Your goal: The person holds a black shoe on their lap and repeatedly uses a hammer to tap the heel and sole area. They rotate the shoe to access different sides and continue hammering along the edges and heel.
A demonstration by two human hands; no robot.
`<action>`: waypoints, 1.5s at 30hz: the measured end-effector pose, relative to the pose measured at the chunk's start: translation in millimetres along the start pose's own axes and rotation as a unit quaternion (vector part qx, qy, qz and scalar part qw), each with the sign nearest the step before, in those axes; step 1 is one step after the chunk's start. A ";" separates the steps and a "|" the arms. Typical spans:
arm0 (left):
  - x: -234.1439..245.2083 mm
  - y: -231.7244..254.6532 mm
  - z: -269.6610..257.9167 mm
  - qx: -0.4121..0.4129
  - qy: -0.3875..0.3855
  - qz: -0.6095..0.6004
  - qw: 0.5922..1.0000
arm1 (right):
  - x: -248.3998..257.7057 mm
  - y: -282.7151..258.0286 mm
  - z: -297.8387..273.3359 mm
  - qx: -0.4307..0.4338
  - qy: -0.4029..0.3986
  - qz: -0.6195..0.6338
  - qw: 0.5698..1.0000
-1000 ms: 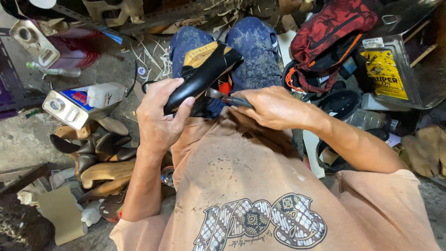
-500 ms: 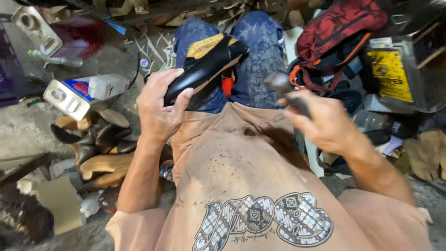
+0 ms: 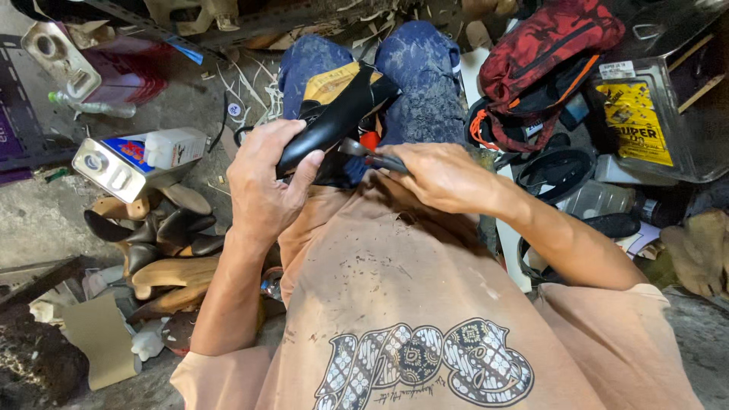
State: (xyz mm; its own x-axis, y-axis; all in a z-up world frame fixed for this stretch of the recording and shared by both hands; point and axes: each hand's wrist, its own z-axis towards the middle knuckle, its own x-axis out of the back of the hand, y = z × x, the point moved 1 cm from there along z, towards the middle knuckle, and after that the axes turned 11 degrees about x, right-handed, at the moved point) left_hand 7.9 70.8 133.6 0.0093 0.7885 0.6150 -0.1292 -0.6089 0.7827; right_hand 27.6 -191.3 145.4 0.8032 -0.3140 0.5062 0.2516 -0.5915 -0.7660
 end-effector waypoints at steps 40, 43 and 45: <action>1.9 -3.6 13.3 -0.008 0.005 0.003 1.000 | -13.6 18.1 -70.3 0.073 0.214 -0.072 0.971; -4.9 0.3 21.4 -0.031 0.006 0.028 0.999 | -18.2 13.1 -30.4 0.051 0.146 -0.099 0.983; -5.3 -0.7 9.0 -0.014 -0.001 0.037 0.999 | -19.3 -2.9 -17.1 0.030 0.096 -0.060 0.993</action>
State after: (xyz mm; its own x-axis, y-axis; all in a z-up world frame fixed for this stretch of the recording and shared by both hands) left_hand 16.8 66.3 130.7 0.0005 0.7416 0.6708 -0.1567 -0.6624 0.7325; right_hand 2.1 -196.2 144.6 0.6483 -0.3834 0.6578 0.3766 -0.5894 -0.7147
